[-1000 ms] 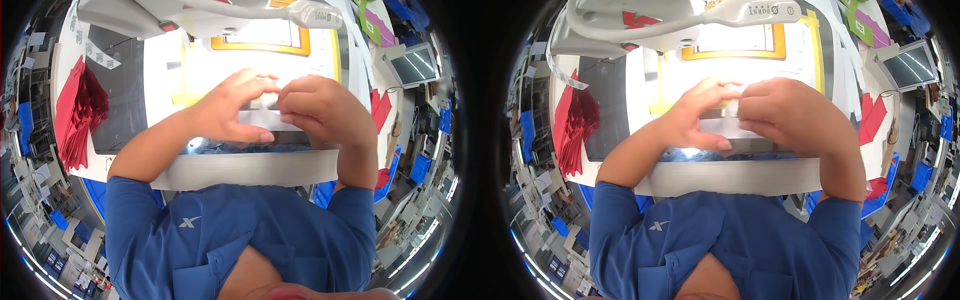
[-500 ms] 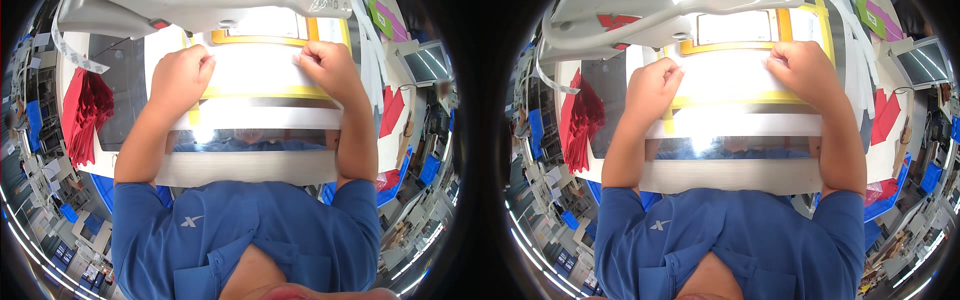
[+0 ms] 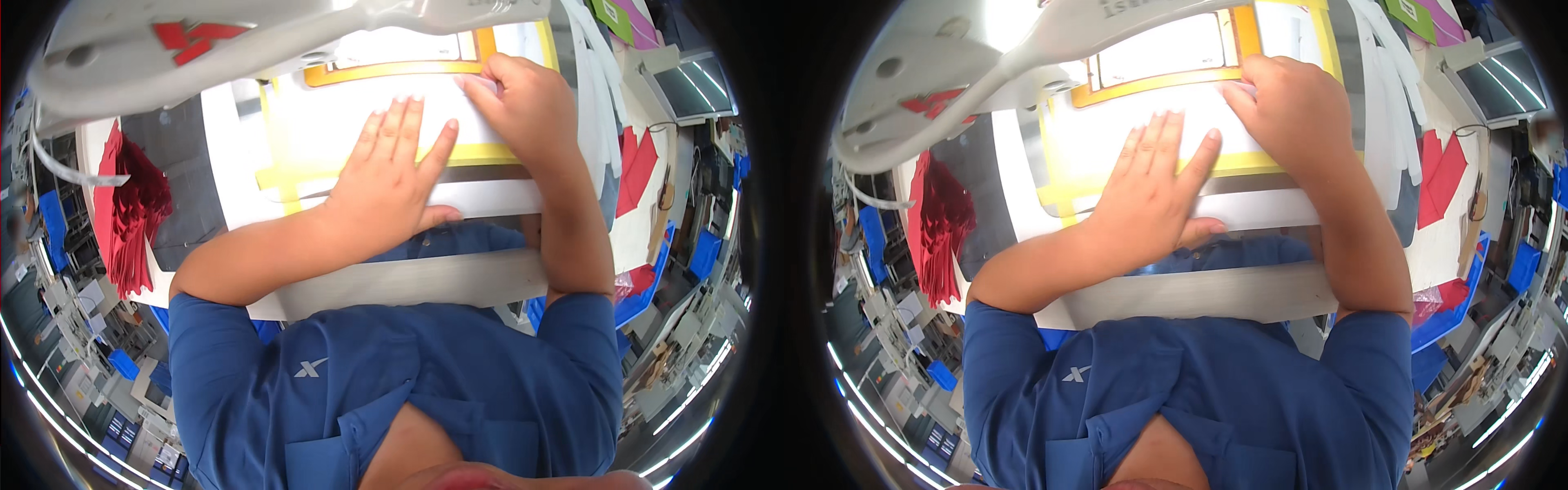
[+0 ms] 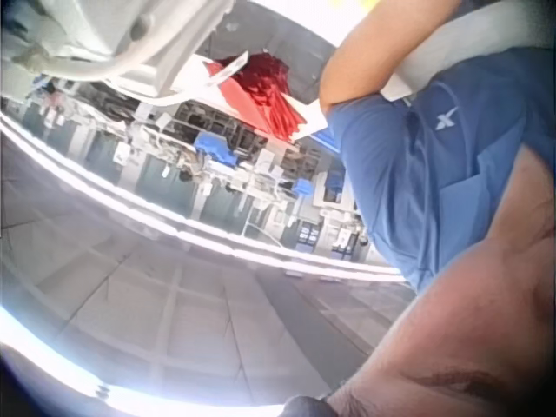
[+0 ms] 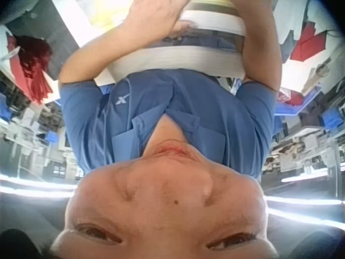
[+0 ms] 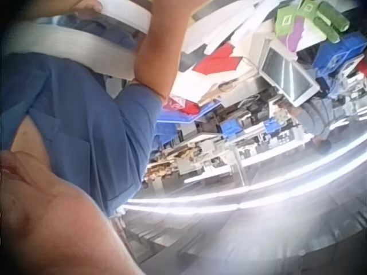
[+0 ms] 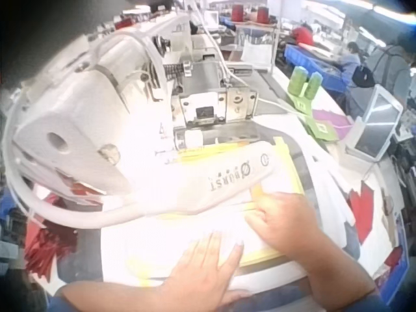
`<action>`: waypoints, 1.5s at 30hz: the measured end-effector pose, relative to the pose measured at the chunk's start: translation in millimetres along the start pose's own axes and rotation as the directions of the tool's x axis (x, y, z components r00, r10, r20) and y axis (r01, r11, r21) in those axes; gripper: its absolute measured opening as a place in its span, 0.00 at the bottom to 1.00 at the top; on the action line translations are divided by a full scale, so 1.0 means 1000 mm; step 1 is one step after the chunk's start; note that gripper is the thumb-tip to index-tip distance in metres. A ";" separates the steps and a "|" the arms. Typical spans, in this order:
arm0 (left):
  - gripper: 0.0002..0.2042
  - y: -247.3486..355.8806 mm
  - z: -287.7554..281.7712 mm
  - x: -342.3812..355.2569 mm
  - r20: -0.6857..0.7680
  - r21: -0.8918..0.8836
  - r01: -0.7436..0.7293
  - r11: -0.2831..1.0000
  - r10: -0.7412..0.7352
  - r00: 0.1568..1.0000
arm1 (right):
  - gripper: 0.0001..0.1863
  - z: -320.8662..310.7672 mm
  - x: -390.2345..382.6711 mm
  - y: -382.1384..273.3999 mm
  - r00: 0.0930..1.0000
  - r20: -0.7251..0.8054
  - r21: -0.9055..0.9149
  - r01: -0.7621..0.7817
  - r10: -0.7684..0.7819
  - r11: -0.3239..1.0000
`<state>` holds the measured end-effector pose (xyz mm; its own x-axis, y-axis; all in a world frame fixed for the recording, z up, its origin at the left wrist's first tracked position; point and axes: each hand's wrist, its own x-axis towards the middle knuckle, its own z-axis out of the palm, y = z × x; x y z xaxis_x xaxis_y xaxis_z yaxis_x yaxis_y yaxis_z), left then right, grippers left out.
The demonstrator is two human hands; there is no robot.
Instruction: Operating an industrial sewing machine to assemble red leather components.
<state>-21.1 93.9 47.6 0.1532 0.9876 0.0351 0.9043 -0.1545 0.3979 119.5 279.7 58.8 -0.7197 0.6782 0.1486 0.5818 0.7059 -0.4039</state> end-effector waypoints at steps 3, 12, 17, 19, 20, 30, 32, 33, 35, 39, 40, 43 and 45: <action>0.48 -0.007 -0.002 0.001 0.008 0.020 0.015 1.000 -0.015 1.000 | 0.13 -0.002 -0.003 0.002 1.000 0.006 -0.018 -0.004 0.004 1.000; 0.47 -0.020 -0.010 0.007 0.026 0.111 0.048 0.993 -0.052 0.998 | 0.06 -0.005 -0.003 0.002 0.984 -0.161 0.052 -0.063 0.070 0.997; 0.47 -0.022 -0.010 0.008 0.004 0.098 0.067 0.993 -0.068 0.998 | 0.06 -0.003 -0.001 0.005 0.985 -0.158 0.070 -0.055 0.066 0.996; 0.46 -0.022 -0.011 0.011 0.003 0.088 0.077 0.993 -0.078 0.997 | 0.06 -0.002 0.000 0.006 0.986 -0.155 0.069 -0.049 0.059 0.996; 0.46 -0.022 -0.011 0.013 0.001 0.077 0.086 0.993 -0.086 0.996 | 0.06 -0.002 0.000 0.006 0.987 -0.154 0.067 -0.043 0.053 0.997; 0.45 -0.023 -0.004 0.017 -0.054 0.054 0.094 0.994 -0.091 0.994 | 0.06 -0.001 0.001 0.004 0.989 -0.143 0.075 -0.037 0.047 0.997; 0.45 -0.023 -0.005 0.018 -0.053 0.039 0.086 0.996 -0.084 0.995 | 0.04 -0.002 0.001 0.004 0.988 -0.148 0.064 -0.027 0.036 0.998; 0.45 -0.023 -0.004 0.019 -0.055 0.040 0.089 0.995 -0.087 0.995 | 0.04 0.000 0.001 0.004 0.988 -0.148 0.065 -0.023 0.033 0.998; 0.45 -0.023 -0.003 0.018 -0.056 0.032 0.077 0.997 -0.075 0.996 | 0.04 0.004 0.001 0.003 0.972 -0.235 0.219 0.070 -0.017 0.973; 0.45 -0.024 -0.003 0.016 -0.061 0.023 0.093 0.995 -0.092 0.994 | 0.10 0.003 0.005 0.003 0.951 -0.220 0.226 0.268 -0.219 0.936; 0.45 -0.024 -0.003 0.015 -0.064 0.023 0.091 0.996 -0.089 0.994 | 0.12 0.002 0.004 0.000 0.963 -0.171 0.245 0.248 -0.210 0.937; 0.45 -0.024 -0.003 0.016 -0.082 0.021 0.085 0.996 -0.083 0.993 | 0.15 0.003 0.004 -0.003 0.964 -0.127 0.251 0.259 -0.233 0.933; 0.46 -0.024 -0.003 0.016 -0.096 0.020 0.081 0.997 -0.079 0.992 | 0.15 0.005 0.005 -0.003 0.955 -0.133 0.240 0.290 -0.264 0.926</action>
<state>-41.3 113.5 41.2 0.0426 0.9949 0.0913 0.9216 -0.0744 0.3810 112.1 280.0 56.6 -0.7908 0.4885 0.3687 0.2395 0.8014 -0.5482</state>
